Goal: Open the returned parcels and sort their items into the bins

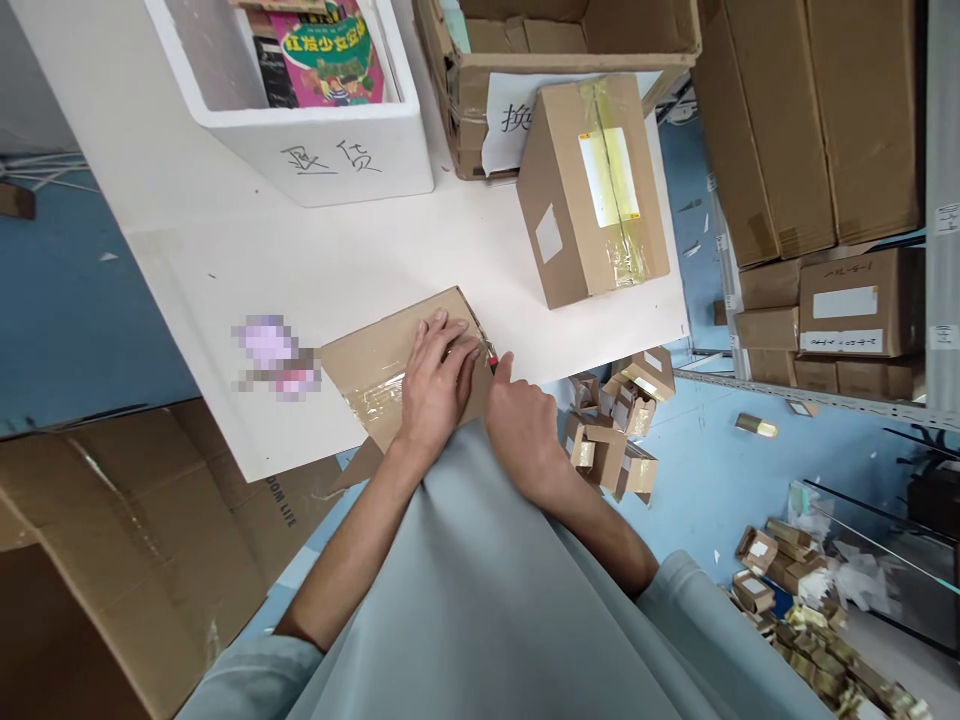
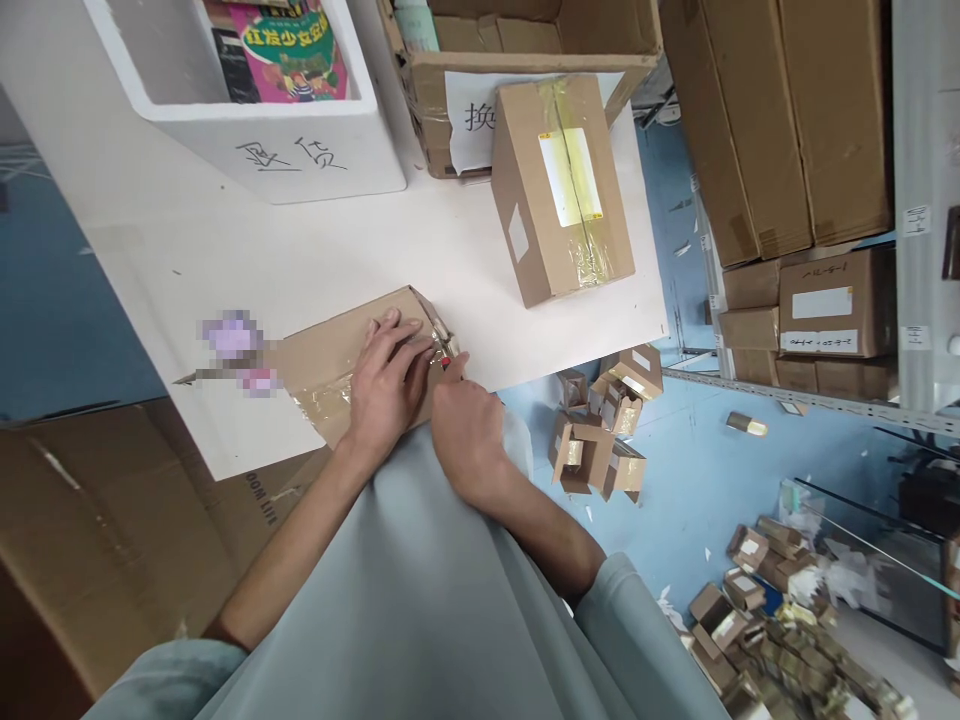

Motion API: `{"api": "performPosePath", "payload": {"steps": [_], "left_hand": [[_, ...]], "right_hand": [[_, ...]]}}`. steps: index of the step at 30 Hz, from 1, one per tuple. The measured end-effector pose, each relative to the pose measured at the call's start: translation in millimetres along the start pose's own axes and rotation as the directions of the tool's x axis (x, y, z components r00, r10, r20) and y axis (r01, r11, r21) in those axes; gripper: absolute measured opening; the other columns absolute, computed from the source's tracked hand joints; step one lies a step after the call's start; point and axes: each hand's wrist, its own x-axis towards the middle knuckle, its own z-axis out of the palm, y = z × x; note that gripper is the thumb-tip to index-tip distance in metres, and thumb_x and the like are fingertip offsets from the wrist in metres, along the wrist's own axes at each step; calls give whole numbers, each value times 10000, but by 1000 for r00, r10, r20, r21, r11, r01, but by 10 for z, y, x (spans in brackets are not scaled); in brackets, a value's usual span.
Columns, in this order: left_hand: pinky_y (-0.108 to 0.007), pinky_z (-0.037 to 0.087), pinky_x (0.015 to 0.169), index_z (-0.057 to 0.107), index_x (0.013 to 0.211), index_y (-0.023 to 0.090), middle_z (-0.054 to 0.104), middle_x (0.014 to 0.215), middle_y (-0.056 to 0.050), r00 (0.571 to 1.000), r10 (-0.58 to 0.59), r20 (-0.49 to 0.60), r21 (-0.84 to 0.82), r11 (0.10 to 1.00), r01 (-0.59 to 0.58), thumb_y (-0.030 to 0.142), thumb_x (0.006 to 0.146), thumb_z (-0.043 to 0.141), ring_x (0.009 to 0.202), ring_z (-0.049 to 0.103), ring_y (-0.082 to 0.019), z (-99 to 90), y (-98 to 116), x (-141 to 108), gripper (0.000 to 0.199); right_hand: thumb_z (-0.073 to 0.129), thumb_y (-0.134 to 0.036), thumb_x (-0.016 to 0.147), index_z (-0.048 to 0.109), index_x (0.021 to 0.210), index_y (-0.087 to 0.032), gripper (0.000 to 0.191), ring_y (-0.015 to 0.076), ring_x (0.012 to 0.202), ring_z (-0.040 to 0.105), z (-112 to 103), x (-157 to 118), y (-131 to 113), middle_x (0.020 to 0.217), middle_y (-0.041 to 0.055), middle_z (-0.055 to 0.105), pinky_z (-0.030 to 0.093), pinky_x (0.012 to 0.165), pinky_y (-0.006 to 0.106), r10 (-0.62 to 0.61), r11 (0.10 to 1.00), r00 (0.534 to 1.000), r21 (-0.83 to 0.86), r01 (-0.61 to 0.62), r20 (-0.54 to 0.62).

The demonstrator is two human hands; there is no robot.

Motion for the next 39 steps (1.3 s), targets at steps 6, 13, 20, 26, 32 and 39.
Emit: {"api": "performPosePath", "payload": {"steps": [6, 13, 20, 26, 32, 39], "left_hand": [[-644, 401, 1337, 752, 1161, 262, 764, 1373, -103, 999, 24, -34, 42, 999, -23, 411, 1159, 485, 1538, 591, -308, -4, -26, 72, 306], [-641, 393, 1343, 750, 1190, 248, 756, 1395, -114, 998, 33, -58, 73, 997, -29, 399, 1165, 488, 1546, 584, -312, 30, -20, 82, 303], [-623, 378, 1358, 756, 1189, 231, 755, 1384, -121, 996, 62, -67, 82, 995, -56, 366, 1163, 505, 1548, 582, -309, -29, -71, 167, 286], [-584, 431, 1334, 776, 1141, 236, 767, 1328, -97, 989, 66, -129, -19, 997, -69, 365, 1130, 598, 1493, 630, -295, -106, -21, 182, 219], [-501, 568, 1201, 771, 1198, 245, 804, 1234, -67, 966, -47, -256, -142, 990, 10, 402, 1117, 633, 1346, 718, -248, -392, 233, 209, 224], [-519, 490, 1273, 774, 1199, 254, 799, 1274, -56, 869, -230, -438, -60, 972, 227, 448, 1113, 616, 1391, 686, -257, -899, -2, -100, 265]], "right_hand": [[423, -68, 1098, 399, 1710, -10, 615, 254, 965, 858, -30, -51, 59, 1011, 215, 839, 637, 785, 282, -8, 1000, 1000, 10, 8, 20], [407, -36, 1087, 405, 1693, 31, 609, 269, 1042, 848, -42, 131, 118, 1106, 261, 833, 641, 850, 309, -13, 999, 1000, 37, 13, 14], [400, -202, 1163, 398, 1709, -28, 573, 291, 941, 845, 58, -113, 370, 1010, 215, 844, 614, 788, 320, -46, 996, 997, 76, 41, 65], [317, -365, 1215, 429, 1683, -137, 532, 304, 974, 819, 524, 553, 980, 1095, 180, 836, 565, 856, 336, 185, 969, 971, 192, -155, -154], [395, -288, 1160, 358, 1721, -110, 590, 342, 1178, 767, 1338, 1499, 1427, 1360, 265, 714, 561, 959, 395, 211, 970, 977, 133, -203, -46], [406, -263, 1119, 426, 1677, -47, 599, 383, 1230, 737, 1376, 1445, 1440, 1428, 301, 656, 572, 1010, 466, 116, 975, 993, 196, -107, -36]]}}
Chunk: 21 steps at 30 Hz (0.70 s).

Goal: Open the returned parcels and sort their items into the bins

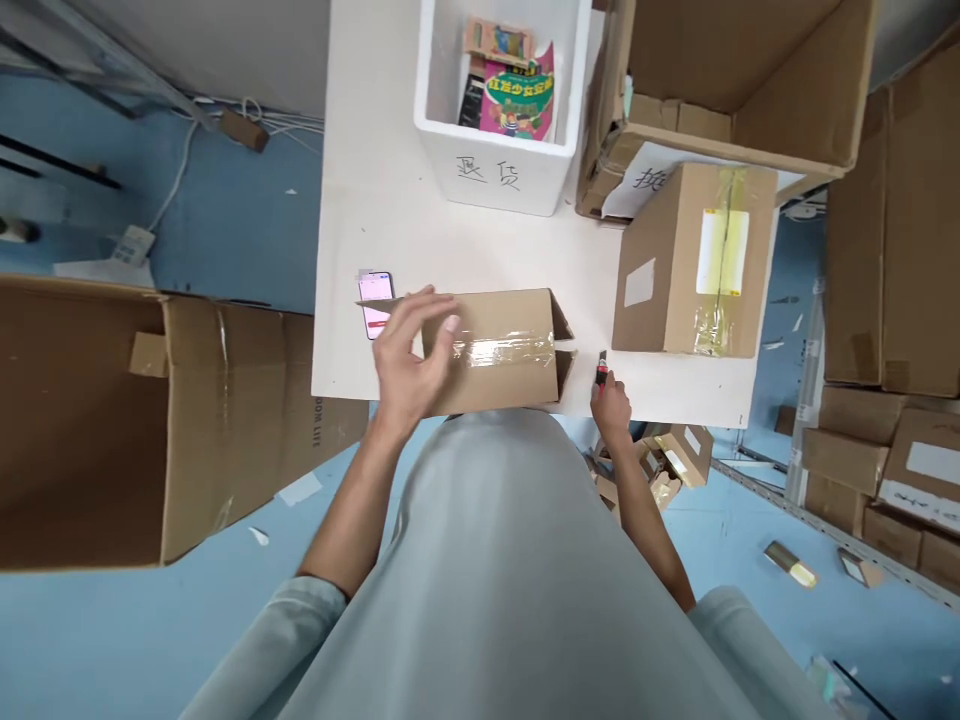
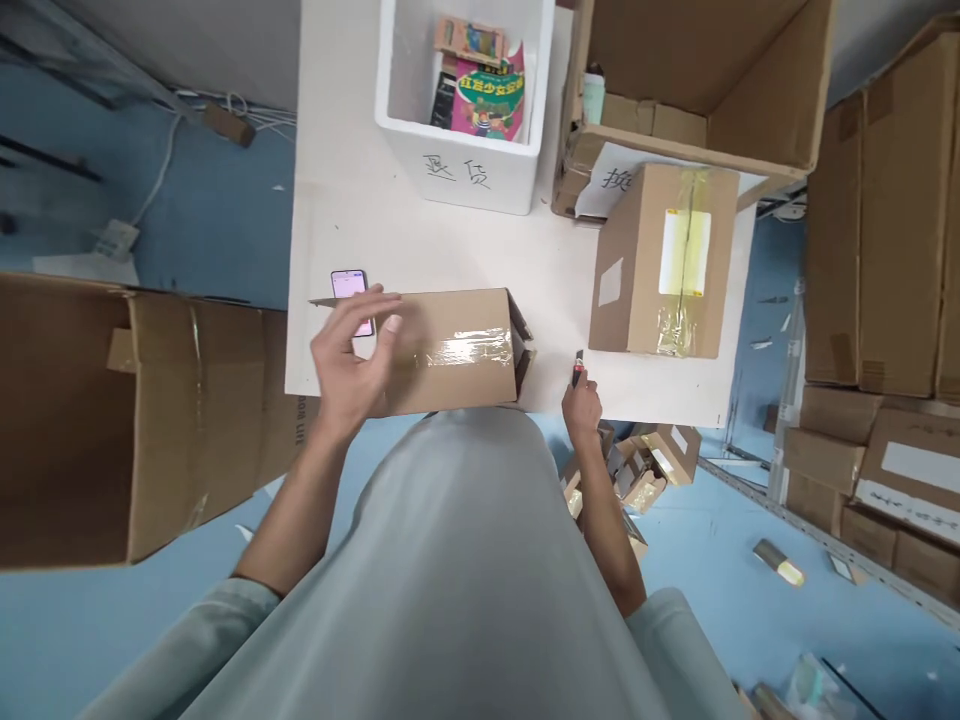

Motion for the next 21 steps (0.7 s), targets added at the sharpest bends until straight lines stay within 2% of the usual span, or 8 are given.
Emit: {"api": "performPosePath", "payload": {"steps": [2, 5, 7, 9, 13, 15, 17, 21], "left_hand": [[-485, 499, 1261, 774, 1226, 242, 792, 1293, -72, 992, -91, -93, 33, 995, 95, 455, 1106, 620, 1375, 689, -257, -236, -234, -86, 289], [-449, 523, 1231, 763, 1281, 211, 775, 1328, -101, 940, -271, -208, 43, 957, 286, 495, 1080, 630, 1332, 706, -257, -547, -655, -287, 372], [-453, 534, 1216, 757, 1283, 199, 772, 1342, -115, 878, -413, -244, -2, 905, 425, 523, 1054, 639, 1331, 709, -269, -673, -937, -445, 414], [-466, 538, 1209, 756, 1251, 184, 770, 1348, -139, 808, -536, -245, -87, 842, 533, 558, 1026, 651, 1335, 706, -292, -719, -1185, -602, 449], [-490, 504, 1230, 742, 1233, 199, 748, 1416, -155, 614, -776, -144, -265, 628, 732, 648, 963, 671, 1397, 671, -313, -630, -1525, -880, 529], [-499, 482, 1240, 728, 1251, 211, 724, 1470, -160, 534, -842, -80, -338, 527, 780, 685, 938, 677, 1433, 648, -313, -540, -1632, -990, 570], [-503, 464, 1246, 716, 1259, 216, 702, 1510, -167, 473, -881, -26, -394, 443, 805, 712, 926, 671, 1459, 628, -313, -446, -1719, -1070, 600], [-505, 449, 1238, 702, 1231, 228, 677, 1553, -163, 351, -935, 52, -400, 302, 865, 734, 919, 647, 1472, 609, -313, -273, -1863, -1127, 597]], "right_hand": [[357, -380, 1159, 462, 1664, -97, 589, 373, 1258, 721, -195, -188, -130, 1438, 268, 670, 574, 1035, 478, -128, 981, 982, 130, 146, -136], [309, -590, 1176, 387, 1727, -220, 668, 325, 1218, 731, -527, -515, -467, 1494, 208, 654, 600, 1015, 470, -315, 882, 898, 255, 396, -307], [352, -684, 1148, 302, 1770, -273, 747, 331, 1196, 729, -699, -693, -768, 1478, 185, 648, 625, 956, 465, -389, 861, 858, 199, 469, -336], [381, -724, 1127, 278, 1781, -242, 819, 361, 1198, 719, -795, -804, -1082, 1448, 205, 633, 643, 889, 455, -426, 872, 841, 98, 480, -335], [373, -652, 1151, 297, 1775, -192, 779, 375, 1215, 685, -815, -851, -1520, 1375, 221, 615, 659, 822, 431, -456, 884, 829, -54, 465, -323], [351, -609, 1166, 314, 1772, -201, 732, 364, 1225, 674, -808, -821, -1569, 1391, 221, 601, 659, 818, 420, -465, 883, 825, -97, 460, -321], [337, -597, 1171, 340, 1767, -222, 704, 350, 1225, 673, -830, -762, -1498, 1430, 214, 589, 653, 818, 411, -459, 888, 828, -124, 444, -321], [305, -587, 1177, 449, 1724, -243, 662, 332, 1222, 683, -954, -558, -1103, 1490, 196, 594, 635, 864, 416, -414, 910, 846, -140, 390, -335]]}}
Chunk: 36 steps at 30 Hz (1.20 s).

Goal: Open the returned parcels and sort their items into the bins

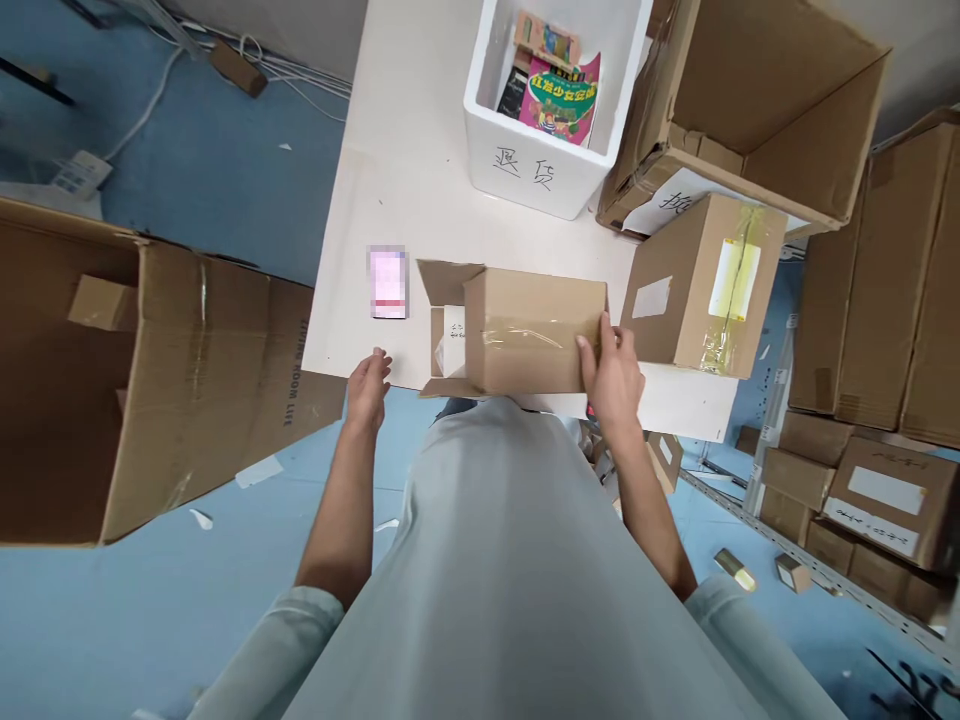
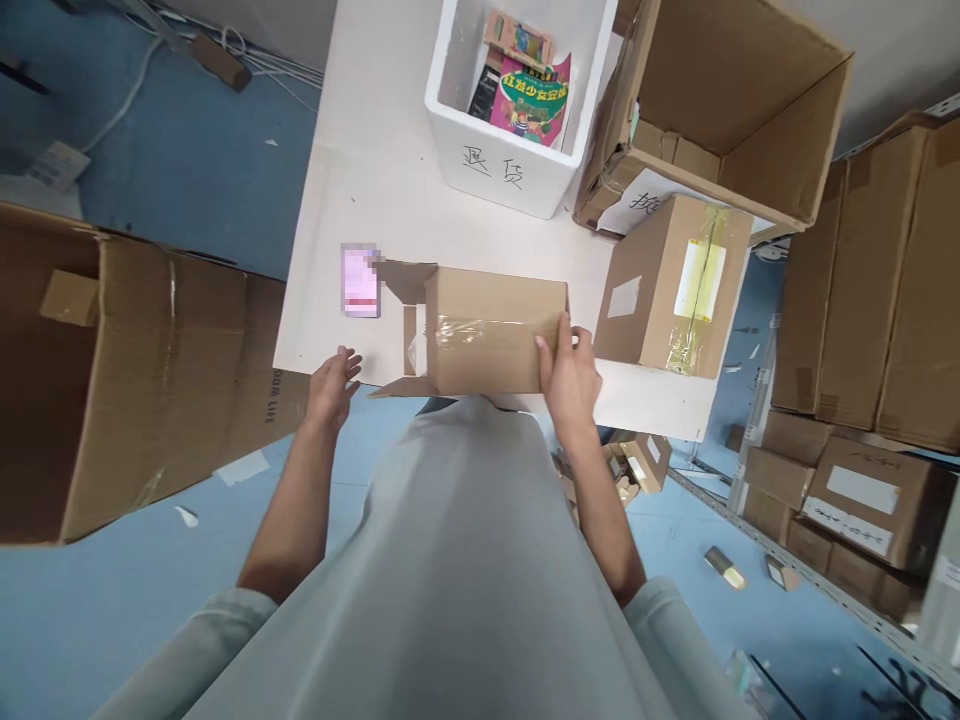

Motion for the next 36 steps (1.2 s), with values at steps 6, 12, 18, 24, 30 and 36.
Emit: {"api": "performPosePath", "payload": {"steps": [6, 12, 18, 24, 30, 36], "left_hand": [[-431, 513, 1125, 755, 1141, 177, 767, 1394, -170, 971, -13, 239, 135, 991, -20, 686, 759, 829, 1345, 663, -317, 337, -6, 83, 640], [-358, 582, 852, 762, 899, 160, 817, 890, -97, 947, 118, 298, 172, 970, -175, 538, 680, 859, 935, 727, -266, 688, 184, 47, 447], [-367, 603, 868, 773, 914, 162, 794, 859, -58, 928, 326, 181, 251, 897, -365, 476, 738, 773, 889, 732, -262, 421, 606, 44, 360], [-401, 634, 923, 789, 969, 196, 805, 916, -67, 832, 524, 180, 287, 782, -554, 531, 815, 738, 958, 769, -295, 280, 965, -165, 372], [-392, 609, 919, 746, 1096, 180, 783, 938, -73, 795, 570, 207, 363, 710, -603, 513, 874, 694, 919, 764, -277, 342, 1047, -309, 404], [-420, 554, 981, 707, 1257, 237, 740, 1148, -113, 611, 720, 329, 490, 423, -763, 383, 982, 629, 1079, 715, -297, 313, 1182, -563, 320]], "right_hand": [[243, -528, 1186, 529, 1691, -243, 647, 318, 1273, 686, -10, 56, 690, 1471, 179, 657, 600, 995, 418, 3, 1000, 999, 28, -1, -52], [249, -503, 1190, 554, 1665, -209, 636, 311, 1344, 649, 133, 36, 788, 1504, 184, 653, 557, 1114, 443, 28, 996, 997, 88, -21, -77], [340, -538, 1164, 644, 1563, -161, 628, 311, 1347, 642, 304, 11, 758, 1454, 216, 674, 530, 1172, 495, 99, 963, 988, 262, -65, -119], [548, -784, 1011, 714, 1442, -148, 786, 268, 1116, 764, 632, -85, 742, 1304, 174, 785, 665, 947, 432, 201, 606, 974, 767, -209, 106], [844, -827, 735, 771, 1297, -164, 872, 309, 1177, 781, 804, -201, 788, 1349, 175, 790, 660, 1009, 474, 187, 453, 953, 840, -299, 238], [696, -809, 908, 767, 1309, -183, 746, 306, 1254, 759, 577, -280, 707, 1397, 178, 772, 653, 1043, 483, 212, 392, 964, 890, -232, 158]]}}
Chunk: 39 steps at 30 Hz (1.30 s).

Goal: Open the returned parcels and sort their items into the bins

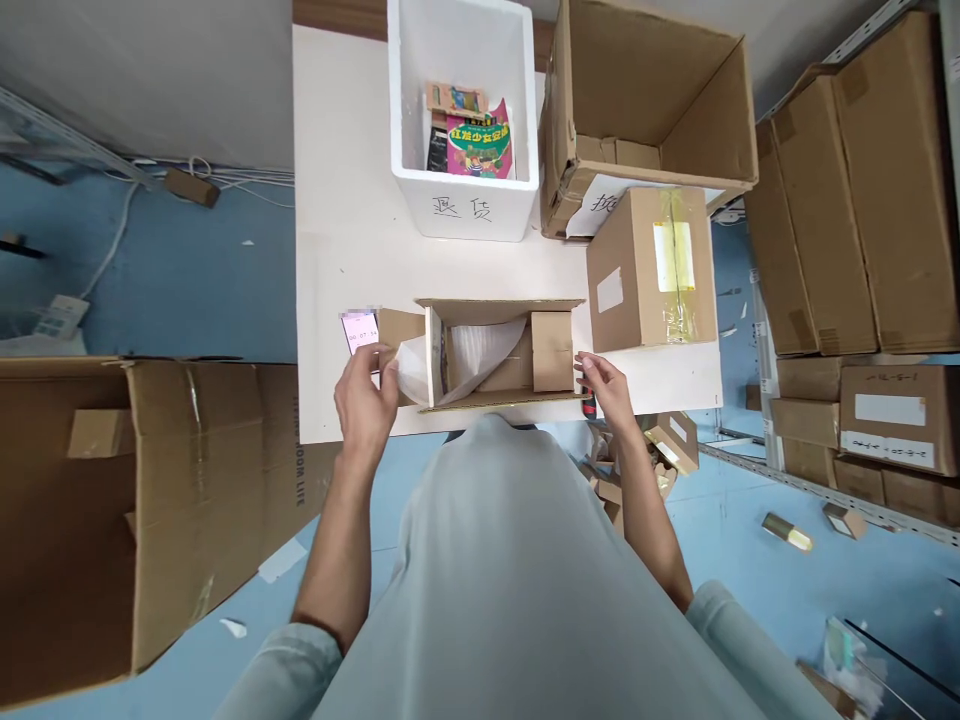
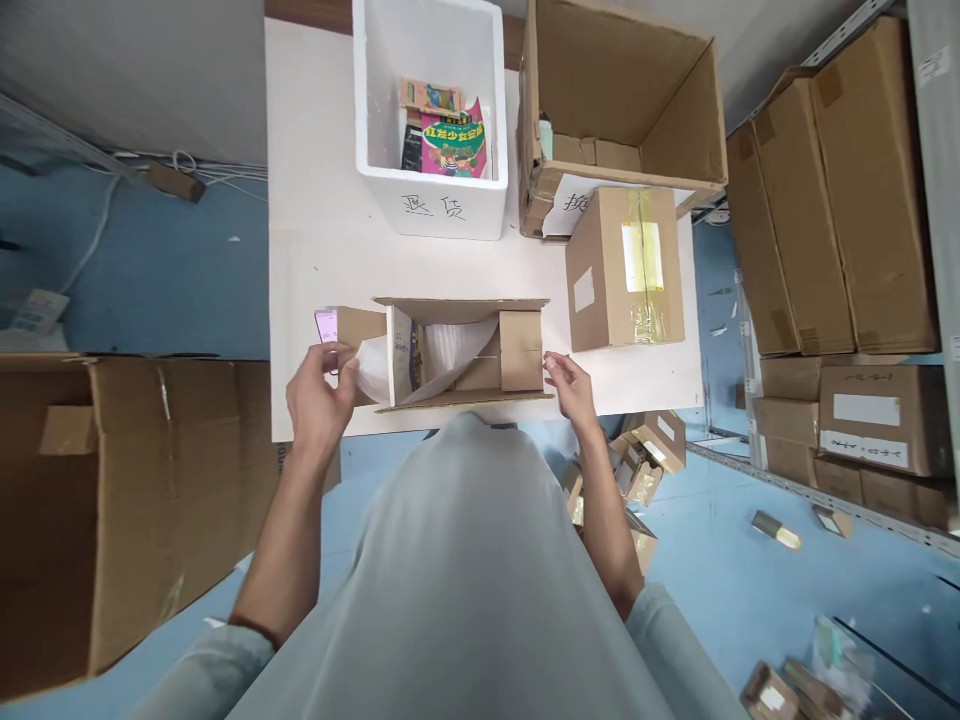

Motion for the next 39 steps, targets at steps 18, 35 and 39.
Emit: {"api": "performPosePath", "payload": {"steps": [18, 35, 39], "left_hand": [[-531, 527, 888, 785, 1040, 165, 745, 950, -222, 974, 57, 219, 506, 847, -164, 545, 1008, 676, 1074, 653, -446, 302, 610, 292, 396], [-524, 525, 878, 796, 863, 251, 803, 1033, -140, 929, 358, 99, 350, 861, -369, 278, 957, 636, 977, 665, -370, -358, 1327, 246, 188], [-428, 552, 852, 786, 881, 277, 834, 1020, -68, 901, 413, 130, 94, 900, -426, 460, 981, 686, 967, 726, -318, -892, 1663, 428, 232]], "right_hand": [[603, -423, 1116, 770, 1373, -278, 339, 312, 1329, 686, 343, -363, -600, 1401, 113, 741, 555, 1176, 496, -312, 754, 911, -513, 409, 268], [594, -369, 1105, 754, 1403, -252, 358, 331, 1323, 702, 458, -281, -489, 1372, 145, 759, 584, 1176, 550, -428, 746, 852, -415, 522, 303], [625, -495, 1106, 587, 1619, -238, 575, 340, 1501, 590, 400, -223, -838, 1583, 174, 643, 520, 1254, 566, -561, 729, 817, -388, 564, 133]]}}
